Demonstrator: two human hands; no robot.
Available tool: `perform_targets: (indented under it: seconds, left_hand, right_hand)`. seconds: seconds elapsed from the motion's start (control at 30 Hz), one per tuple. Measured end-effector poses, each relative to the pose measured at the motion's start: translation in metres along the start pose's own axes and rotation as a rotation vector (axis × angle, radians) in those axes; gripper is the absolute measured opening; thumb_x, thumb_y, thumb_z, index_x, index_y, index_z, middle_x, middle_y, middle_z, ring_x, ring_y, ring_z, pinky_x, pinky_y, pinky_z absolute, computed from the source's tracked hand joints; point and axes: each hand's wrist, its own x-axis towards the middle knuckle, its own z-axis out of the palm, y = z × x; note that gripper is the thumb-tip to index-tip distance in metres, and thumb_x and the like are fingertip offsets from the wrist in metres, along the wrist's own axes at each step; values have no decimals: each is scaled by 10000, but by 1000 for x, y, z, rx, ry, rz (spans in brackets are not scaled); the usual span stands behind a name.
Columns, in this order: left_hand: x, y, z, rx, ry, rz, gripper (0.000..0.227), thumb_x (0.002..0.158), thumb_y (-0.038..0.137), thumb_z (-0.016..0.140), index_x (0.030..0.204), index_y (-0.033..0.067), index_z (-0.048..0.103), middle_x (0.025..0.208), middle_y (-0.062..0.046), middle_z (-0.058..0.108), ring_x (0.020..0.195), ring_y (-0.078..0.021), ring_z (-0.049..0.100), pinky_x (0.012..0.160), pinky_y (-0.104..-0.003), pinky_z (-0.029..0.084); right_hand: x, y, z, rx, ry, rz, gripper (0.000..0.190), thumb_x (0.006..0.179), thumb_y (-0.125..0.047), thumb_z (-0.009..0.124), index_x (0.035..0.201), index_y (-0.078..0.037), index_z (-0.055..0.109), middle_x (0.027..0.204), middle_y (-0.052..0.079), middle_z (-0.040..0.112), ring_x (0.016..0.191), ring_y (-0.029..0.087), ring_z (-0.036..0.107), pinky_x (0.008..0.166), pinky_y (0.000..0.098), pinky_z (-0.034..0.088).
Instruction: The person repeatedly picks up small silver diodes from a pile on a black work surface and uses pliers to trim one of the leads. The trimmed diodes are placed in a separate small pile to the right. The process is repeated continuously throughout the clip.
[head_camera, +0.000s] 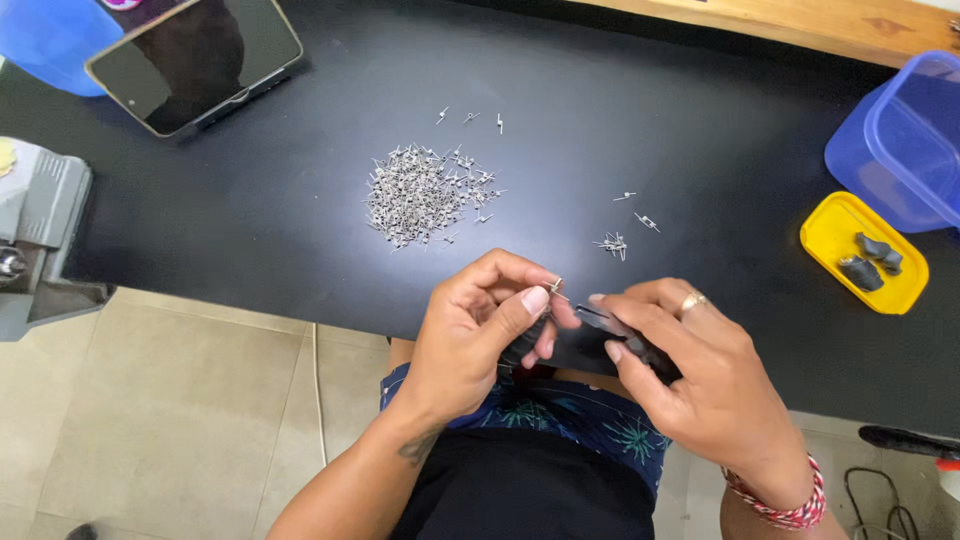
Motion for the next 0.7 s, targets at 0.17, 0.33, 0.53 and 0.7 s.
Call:
perform_targets:
  seconds: [0.17,0.33,0.53,0.7]
  left_hand:
    - [-2,2,3,4,-21,-16,110,1037,143,601,1082,43,615,913,-202,724,629,-196,590,545,-282,496]
    - [-2,3,4,24,-8,-53,125,1026,152,605,1069,36,618,907,-203,741,623,-184,591,545,-279,509]
    - [-3,2,10,257,141,-42,89,977,158,657,976,75,627,773,-107,731,575,-116,575,550,-239,512]
    - [-4,5,4,189,79,-66,174,997,186,648,873,64,644,670,-67,630,526,-128,513,505,-241,440]
  right_hand:
    - [6,0,0,-41,23,-37,277,893,-49,620,1160,-15,689,1068,136,682,937,259,664,879,382,531]
    - [8,0,1,-36,4,-17,281,891,-44,582,1147,-53,699,1019,81,694,905,215,658,842,354,535]
    - [5,2,4,-45,-8,-36,221,905,-55,621,1114,-47,693,1015,68,703,878,200,657,816,337,521]
    - [-2,-2,2,32,-54,-54,226,933,-49,596,1140,-61,687,1000,52,701,790,174,635,763,294,511]
